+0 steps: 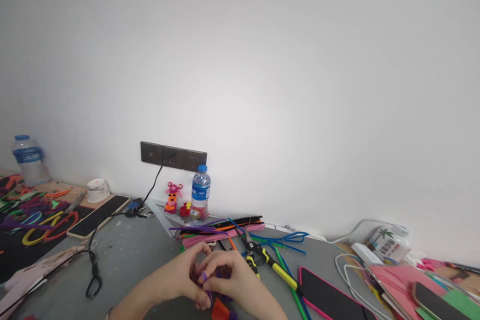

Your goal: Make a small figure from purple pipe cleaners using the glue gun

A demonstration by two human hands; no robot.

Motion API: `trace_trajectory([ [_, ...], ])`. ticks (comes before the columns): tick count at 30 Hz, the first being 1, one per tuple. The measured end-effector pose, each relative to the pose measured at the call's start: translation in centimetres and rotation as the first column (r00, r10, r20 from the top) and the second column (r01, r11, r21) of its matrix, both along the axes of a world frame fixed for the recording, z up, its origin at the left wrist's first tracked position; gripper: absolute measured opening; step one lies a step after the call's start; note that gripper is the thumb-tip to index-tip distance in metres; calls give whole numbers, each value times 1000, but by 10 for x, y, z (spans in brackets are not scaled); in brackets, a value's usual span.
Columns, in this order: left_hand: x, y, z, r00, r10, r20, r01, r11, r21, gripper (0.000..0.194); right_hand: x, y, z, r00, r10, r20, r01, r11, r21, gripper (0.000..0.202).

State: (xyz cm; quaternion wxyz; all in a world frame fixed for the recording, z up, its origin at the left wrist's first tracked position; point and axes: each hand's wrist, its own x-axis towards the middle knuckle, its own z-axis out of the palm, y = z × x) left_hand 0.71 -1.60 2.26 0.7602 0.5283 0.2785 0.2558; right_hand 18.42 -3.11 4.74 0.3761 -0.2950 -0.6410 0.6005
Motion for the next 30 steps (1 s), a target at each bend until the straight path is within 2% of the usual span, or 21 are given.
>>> trace_trajectory([
  [4, -1, 0, 2, 999, -28, -22, 28, 1000, -15, 71, -1, -1, -7, 998, 65, -18, -66, 995, -70, 11],
  [7, 1, 0, 2, 1000, 13, 12, -13, 1000, -9, 74, 0, 2, -8, 997, 30, -67, -38, 992, -120, 13],
  [10, 4, 2, 6, 988, 145, 52, -146, 989, 2, 60, 2, 8, -7, 987, -118, -112, 104, 987, -124, 18],
  [13, 7, 4, 10, 958, 281, 61, -279, 960, -33, 44, 4, 14, -8, 946, -289, -148, 279, 956, -87, 22],
  [15, 9, 6, 10, 940, 337, 53, -336, 941, -24, 38, 5, 17, -11, 922, -347, -170, 339, 938, -75, 23],
  [22, 14, 9, 5, 905, 420, 73, -424, 872, 244, 29, 4, 20, -14, 892, -434, -131, 436, 900, -9, 28],
  [27, 14, 7, 3, 834, 549, -46, -439, 713, 546, 8, 2, 20, -11, 882, -449, -142, 450, 893, -25, 32],
  [30, 14, 6, 4, 789, 611, -58, -455, 646, 613, 4, 1, 20, -12, 873, -463, -154, 467, 884, -10, 32],
])
